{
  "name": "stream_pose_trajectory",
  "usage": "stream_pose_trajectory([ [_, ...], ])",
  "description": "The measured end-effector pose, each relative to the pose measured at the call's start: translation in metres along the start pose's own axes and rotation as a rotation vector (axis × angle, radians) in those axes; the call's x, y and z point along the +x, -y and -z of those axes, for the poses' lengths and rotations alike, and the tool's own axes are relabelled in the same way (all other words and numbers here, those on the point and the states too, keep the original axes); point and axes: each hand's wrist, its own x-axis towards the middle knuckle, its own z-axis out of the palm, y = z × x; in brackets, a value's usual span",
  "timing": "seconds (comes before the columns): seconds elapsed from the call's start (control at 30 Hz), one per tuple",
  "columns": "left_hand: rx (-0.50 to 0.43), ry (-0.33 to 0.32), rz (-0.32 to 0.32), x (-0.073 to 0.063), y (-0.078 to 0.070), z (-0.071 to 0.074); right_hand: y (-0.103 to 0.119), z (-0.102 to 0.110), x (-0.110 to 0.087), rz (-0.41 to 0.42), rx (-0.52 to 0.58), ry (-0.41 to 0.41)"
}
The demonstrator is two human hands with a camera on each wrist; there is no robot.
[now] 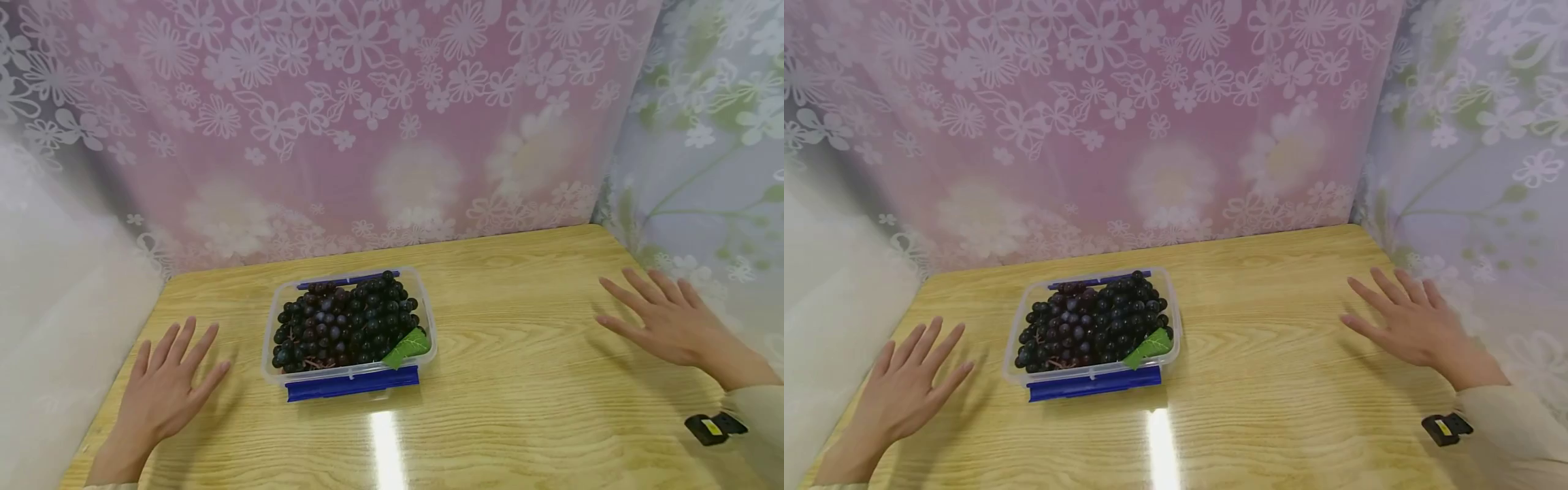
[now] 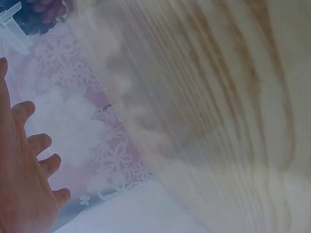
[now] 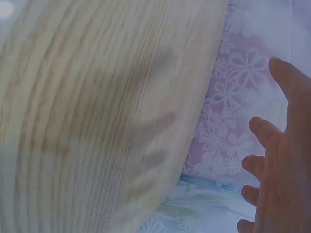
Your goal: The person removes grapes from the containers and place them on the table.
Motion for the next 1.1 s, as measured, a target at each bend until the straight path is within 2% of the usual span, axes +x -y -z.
stream_pose_trajectory([
  [0.3, -0.015, 0.002, -0.031, 0.006, -0.010, 0.004, 0.014, 0.003, 0.005, 0.045, 0.045, 0.003],
  [0.73, 0.016, -0.037, -0.088, 0.010, -0.017, 0.010, 0.040, 0.011, 0.026, 0.085, -0.005, 0.017],
  [1.1, 0.020, -0.010, -0.102, 0.016, -0.027, 0.013, 0.062, 0.016, 0.034, 0.115, -0.002, 0.007],
])
